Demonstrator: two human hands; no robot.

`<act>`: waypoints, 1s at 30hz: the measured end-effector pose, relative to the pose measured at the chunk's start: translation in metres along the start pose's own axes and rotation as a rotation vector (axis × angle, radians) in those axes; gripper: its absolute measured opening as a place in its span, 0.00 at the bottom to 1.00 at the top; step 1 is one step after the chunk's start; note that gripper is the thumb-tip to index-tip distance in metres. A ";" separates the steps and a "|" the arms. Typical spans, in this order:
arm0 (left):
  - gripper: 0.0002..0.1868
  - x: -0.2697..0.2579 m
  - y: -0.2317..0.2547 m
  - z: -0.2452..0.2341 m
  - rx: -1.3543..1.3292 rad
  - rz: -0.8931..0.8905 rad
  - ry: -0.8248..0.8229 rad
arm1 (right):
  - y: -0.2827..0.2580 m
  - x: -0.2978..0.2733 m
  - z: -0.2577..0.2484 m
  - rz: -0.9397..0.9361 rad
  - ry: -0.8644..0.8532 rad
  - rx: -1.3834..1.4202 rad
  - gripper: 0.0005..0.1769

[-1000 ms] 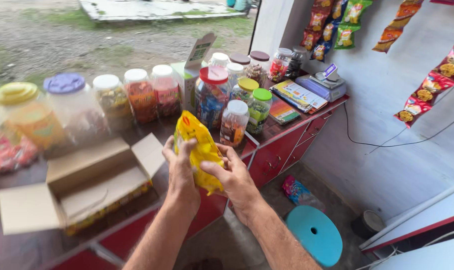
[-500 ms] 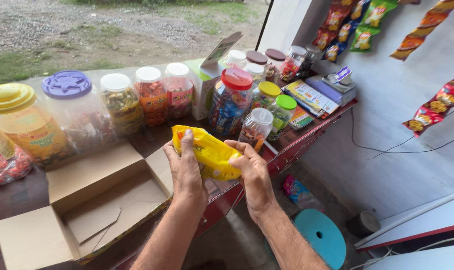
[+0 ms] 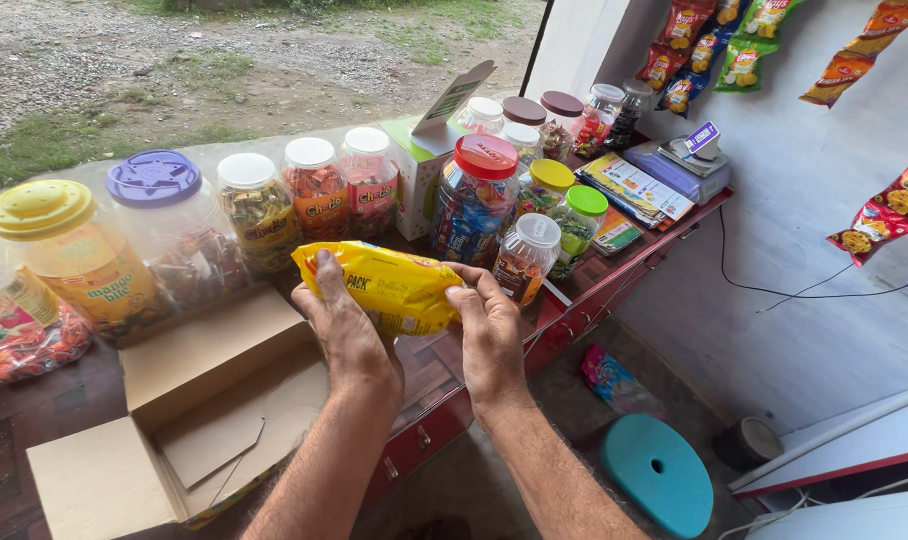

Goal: The person takes packets of instant noodles from a plastic container on a counter and places them onto a glass display shelf. The person handles the packets one by one, arranging them in rows on the shelf.

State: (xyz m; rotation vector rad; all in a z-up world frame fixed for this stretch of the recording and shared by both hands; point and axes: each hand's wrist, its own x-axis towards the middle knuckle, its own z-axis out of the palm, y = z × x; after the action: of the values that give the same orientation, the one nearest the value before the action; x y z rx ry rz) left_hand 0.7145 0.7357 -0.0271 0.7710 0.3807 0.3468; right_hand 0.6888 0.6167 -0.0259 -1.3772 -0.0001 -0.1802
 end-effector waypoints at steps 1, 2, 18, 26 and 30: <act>0.29 0.001 0.000 -0.001 0.010 -0.010 0.011 | 0.002 0.000 0.002 -0.010 0.006 0.031 0.17; 0.29 0.003 0.001 -0.001 0.018 -0.020 0.021 | 0.004 0.003 0.006 -0.024 0.013 0.061 0.16; 0.31 0.013 0.000 -0.012 0.092 -0.009 0.063 | -0.008 -0.001 0.032 -0.036 0.287 -0.443 0.08; 0.28 0.018 -0.010 -0.007 0.029 0.069 0.010 | -0.004 0.002 0.024 -0.088 0.327 -0.449 0.08; 0.27 0.018 -0.014 0.000 -0.007 0.104 0.010 | -0.008 0.003 0.017 -0.103 0.358 -0.458 0.10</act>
State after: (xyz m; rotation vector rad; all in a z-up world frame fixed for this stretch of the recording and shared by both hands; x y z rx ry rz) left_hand 0.7325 0.7345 -0.0410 0.7841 0.3491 0.4491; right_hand 0.6922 0.6317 -0.0147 -1.7845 0.2846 -0.5367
